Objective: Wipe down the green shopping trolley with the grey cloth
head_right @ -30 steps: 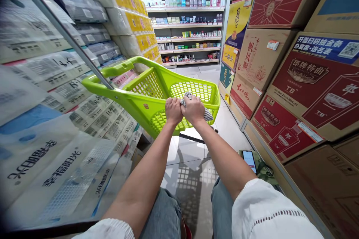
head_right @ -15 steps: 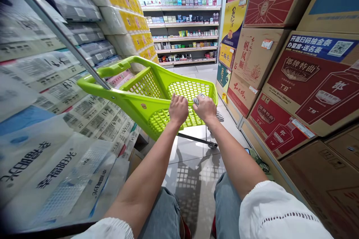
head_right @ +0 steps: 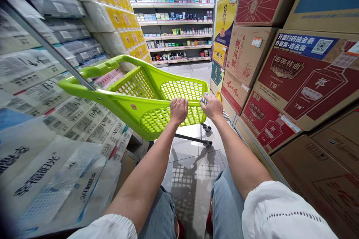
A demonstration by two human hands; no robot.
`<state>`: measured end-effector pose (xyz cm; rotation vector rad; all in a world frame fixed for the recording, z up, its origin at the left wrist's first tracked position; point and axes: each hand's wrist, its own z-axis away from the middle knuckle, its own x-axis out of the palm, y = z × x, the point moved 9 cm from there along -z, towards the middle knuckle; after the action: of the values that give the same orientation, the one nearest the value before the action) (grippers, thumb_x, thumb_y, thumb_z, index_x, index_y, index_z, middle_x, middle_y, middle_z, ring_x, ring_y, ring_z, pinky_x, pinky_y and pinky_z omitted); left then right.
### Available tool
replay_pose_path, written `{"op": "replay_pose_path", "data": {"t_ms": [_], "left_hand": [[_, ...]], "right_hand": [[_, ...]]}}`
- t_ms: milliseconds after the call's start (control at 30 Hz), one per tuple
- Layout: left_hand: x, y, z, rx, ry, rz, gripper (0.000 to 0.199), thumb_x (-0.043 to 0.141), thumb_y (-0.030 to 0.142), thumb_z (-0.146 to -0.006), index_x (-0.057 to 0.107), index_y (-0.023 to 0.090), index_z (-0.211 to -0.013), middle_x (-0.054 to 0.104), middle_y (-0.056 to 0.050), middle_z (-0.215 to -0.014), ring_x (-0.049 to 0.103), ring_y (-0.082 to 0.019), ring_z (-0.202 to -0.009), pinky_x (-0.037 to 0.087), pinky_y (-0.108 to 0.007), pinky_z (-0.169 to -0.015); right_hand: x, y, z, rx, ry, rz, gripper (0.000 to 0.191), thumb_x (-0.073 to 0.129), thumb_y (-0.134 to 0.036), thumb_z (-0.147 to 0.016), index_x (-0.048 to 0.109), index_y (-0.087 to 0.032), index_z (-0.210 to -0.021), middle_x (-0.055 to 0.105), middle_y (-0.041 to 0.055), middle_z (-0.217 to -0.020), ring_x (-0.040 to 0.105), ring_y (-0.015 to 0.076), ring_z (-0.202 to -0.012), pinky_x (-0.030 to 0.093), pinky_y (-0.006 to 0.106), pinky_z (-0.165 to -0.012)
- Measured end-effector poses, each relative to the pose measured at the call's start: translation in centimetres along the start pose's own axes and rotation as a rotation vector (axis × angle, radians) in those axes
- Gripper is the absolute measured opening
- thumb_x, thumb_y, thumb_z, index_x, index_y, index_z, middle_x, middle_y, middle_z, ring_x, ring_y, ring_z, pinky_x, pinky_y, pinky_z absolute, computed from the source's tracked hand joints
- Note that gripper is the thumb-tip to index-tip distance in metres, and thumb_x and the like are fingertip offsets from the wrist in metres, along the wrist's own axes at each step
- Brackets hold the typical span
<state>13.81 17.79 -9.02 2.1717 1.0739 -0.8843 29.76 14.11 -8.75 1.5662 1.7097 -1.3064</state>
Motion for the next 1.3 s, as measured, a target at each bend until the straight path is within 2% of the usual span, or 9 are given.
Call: {"op": "replay_pose_path", "data": {"t_ms": [67, 200, 267, 467, 567, 767, 967, 1100, 1300], "left_hand": [[0.1, 0.1, 0.0, -0.008, 0.022, -0.014, 0.034, 0.026, 0.033, -0.097, 0.054, 0.021, -0.082, 0.06, -0.009, -0.091, 0.051, -0.025, -0.097, 0.034, -0.044, -0.096], [0.3, 0.1, 0.2, -0.001, 0.03, -0.033, 0.026, 0.033, 0.031, -0.094, 0.053, 0.021, -0.082, 0.06, -0.009, -0.092, 0.051, -0.026, -0.096, 0.034, -0.043, -0.095], [0.3, 0.0, 0.3, 0.011, 0.023, -0.03, 0.024, 0.034, 0.031, -0.094, 0.053, 0.022, -0.082, 0.06, -0.008, -0.091, 0.051, -0.025, -0.096, 0.034, -0.042, -0.095], [-0.1, 0.0, 0.2, 0.033, 0.03, -0.017, 0.034, 0.026, 0.035, -0.097, 0.053, 0.023, -0.08, 0.06, -0.007, -0.089, 0.051, -0.024, -0.095, 0.033, -0.041, -0.095], [-0.4, 0.0, 0.3, 0.033, 0.046, -0.013, 0.035, 0.026, 0.035, -0.098, 0.052, 0.022, -0.078, 0.061, -0.007, -0.088, 0.051, -0.023, -0.093, 0.033, -0.04, -0.095], [-1.3, -1.1, 0.6, 0.074, 0.025, -0.031, 0.035, 0.026, 0.034, -0.098, 0.053, 0.022, -0.079, 0.061, -0.007, -0.088, 0.052, -0.023, -0.094, 0.033, -0.04, -0.095], [-2.4, -3.0, 0.2, 0.063, -0.01, -0.036, 0.034, 0.028, 0.031, -0.096, 0.055, 0.022, -0.076, 0.062, -0.008, -0.084, 0.054, -0.023, -0.092, 0.036, -0.042, -0.096], [-2.5, -1.7, 0.0, 0.157, -0.053, -0.034, 0.03, 0.034, 0.027, -0.093, 0.057, 0.021, -0.074, 0.064, -0.007, -0.083, 0.055, -0.022, -0.091, 0.035, -0.043, -0.1], [-1.8, -1.0, 0.7, 0.191, -0.14, -0.035, 0.033, 0.033, 0.024, -0.093, 0.058, 0.02, -0.073, 0.064, -0.008, -0.08, 0.056, -0.021, -0.081, 0.042, -0.037, -0.085]], "right_hand": [[0.0, -1.1, 0.3, -0.037, 0.02, -0.003, 0.038, 0.048, -0.039, -0.085, 0.061, -0.028, -0.118, 0.059, 0.009, -0.111, 0.052, 0.0261, -0.099, 0.042, 0.036, -0.082], [0.1, -5.5, 1.1, -0.155, 0.031, -0.036, 0.04, 0.047, -0.041, -0.086, 0.059, -0.026, -0.121, 0.059, 0.0099, -0.113, 0.05, 0.0262, -0.102, 0.041, 0.035, -0.083], [0.2, -6.4, 1.1, -0.173, 0.011, -0.046, 0.04, 0.047, -0.041, -0.086, 0.058, -0.027, -0.122, 0.059, 0.0093, -0.113, 0.051, 0.0254, -0.101, 0.041, 0.033, -0.082], [0.1, -2.5, 0.2, -0.058, -0.086, -0.002, 0.036, 0.045, -0.041, -0.085, 0.061, -0.026, -0.114, 0.065, 0.0074, -0.101, 0.056, 0.0227, -0.092, 0.038, 0.028, -0.071], [0.1, -1.5, 0.2, -0.05, -0.094, 0.0, 0.034, 0.044, -0.043, -0.085, 0.063, -0.025, -0.106, 0.066, 0.0063, -0.096, 0.057, 0.0211, -0.086, 0.036, 0.027, -0.067], [0.1, -3.4, 1.3, -0.108, -0.07, -0.011, 0.032, 0.045, -0.042, -0.083, 0.064, -0.022, -0.099, 0.067, 0.0066, -0.088, 0.058, 0.0209, -0.082, 0.034, 0.026, -0.065], [0.1, -5.9, 2.3, -0.153, -0.067, -0.061, 0.031, 0.046, -0.041, -0.084, 0.063, -0.022, -0.102, 0.067, 0.0054, -0.09, 0.057, 0.0198, -0.08, 0.035, 0.026, -0.067], [0.5, -7.2, 2.6, -0.207, -0.092, -0.14, 0.03, 0.044, -0.039, -0.085, 0.063, -0.022, -0.1, 0.067, 0.0031, -0.088, 0.057, 0.0183, -0.08, 0.036, 0.025, -0.068], [0.3, -8.5, 3.3, -0.362, -0.11, -0.247, 0.035, 0.048, -0.033, -0.082, 0.061, -0.024, -0.113, 0.064, 0.004, -0.106, 0.056, 0.0192, -0.094, 0.04, 0.026, -0.081]]}}
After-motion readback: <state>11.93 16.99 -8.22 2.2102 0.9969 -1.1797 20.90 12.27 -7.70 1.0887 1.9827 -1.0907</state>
